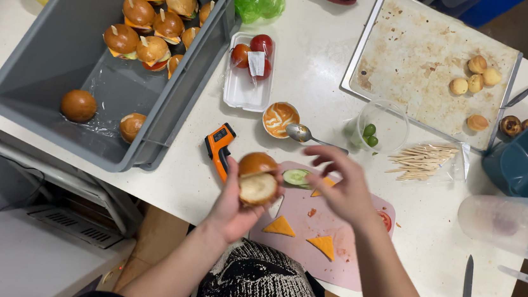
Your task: The person assembles mini burgers by hand and using a spoon; they apply sauce to buns, add slices of cucumber, tomato, and cheese, and place the finished burgers into a large plastic bin.
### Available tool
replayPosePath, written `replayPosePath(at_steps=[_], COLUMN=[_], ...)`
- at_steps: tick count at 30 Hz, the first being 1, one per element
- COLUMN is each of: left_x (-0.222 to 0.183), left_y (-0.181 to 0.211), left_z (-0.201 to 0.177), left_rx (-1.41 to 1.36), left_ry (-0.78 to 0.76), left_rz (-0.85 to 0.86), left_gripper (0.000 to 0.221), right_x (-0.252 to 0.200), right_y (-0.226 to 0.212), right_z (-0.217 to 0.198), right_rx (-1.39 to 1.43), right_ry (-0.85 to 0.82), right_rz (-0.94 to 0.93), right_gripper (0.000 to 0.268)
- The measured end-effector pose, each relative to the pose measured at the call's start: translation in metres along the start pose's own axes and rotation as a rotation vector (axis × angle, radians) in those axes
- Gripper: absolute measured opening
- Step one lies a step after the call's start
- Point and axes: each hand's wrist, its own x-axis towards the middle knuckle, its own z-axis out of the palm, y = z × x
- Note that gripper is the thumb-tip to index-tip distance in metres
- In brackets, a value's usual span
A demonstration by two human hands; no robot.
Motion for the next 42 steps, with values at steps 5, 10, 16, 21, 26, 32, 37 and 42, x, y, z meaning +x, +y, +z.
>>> replayPosePath(at_steps=[5, 10, 16, 21, 26, 32, 37, 42], left_x=[0.018, 0.033, 0.043, 0.047, 0.048, 0.05, 0.051, 0.051], left_y=[0.029, 0.043, 0.051, 0.061, 0.068, 0.071, 0.071, 0.073], left_z=[-0.019, -0.028, -0.035, -0.036, -0.041, -0.047, -0.049, -0.049], left_rx=[-0.058, -0.083, -0.092, -0.025, -0.015, -0.035, -0.057, -0.048], left_ry=[0.101, 0.145, 0.191, 0.21, 0.165, 0.158, 0.169, 0.161], left_rz=[0.048, 0.1, 0.08, 0.064, 0.05, 0.036, 0.014, 0.032], left_gripper=[0.09, 0.088, 0.089, 0.083, 0.085, 0.085, 0.085, 0.085], right_x=[0.0, -0.002, 0.001, 0.033, 0.073, 0.095, 0.099, 0.095], right_y=[0.1, 0.165, 0.173, 0.113, 0.068, 0.073, 0.083, 0.089], right_z=[-0.011, -0.005, -0.004, -0.009, -0.018, -0.015, -0.004, -0.005], right_rx=[-0.499, -0.91, -0.909, -0.876, -1.048, -1.247, -1.243, -1.002], right_ry=[0.239, 0.146, 0.089, 0.076, -0.18, -0.414, -0.432, -0.394], right_rz=[0.469, 0.249, 0.274, 0.245, 0.274, 0.258, 0.362, 0.612], right_gripper=[0.027, 0.038, 0.023, 0.02, 0.029, 0.028, 0.018, 0.023])
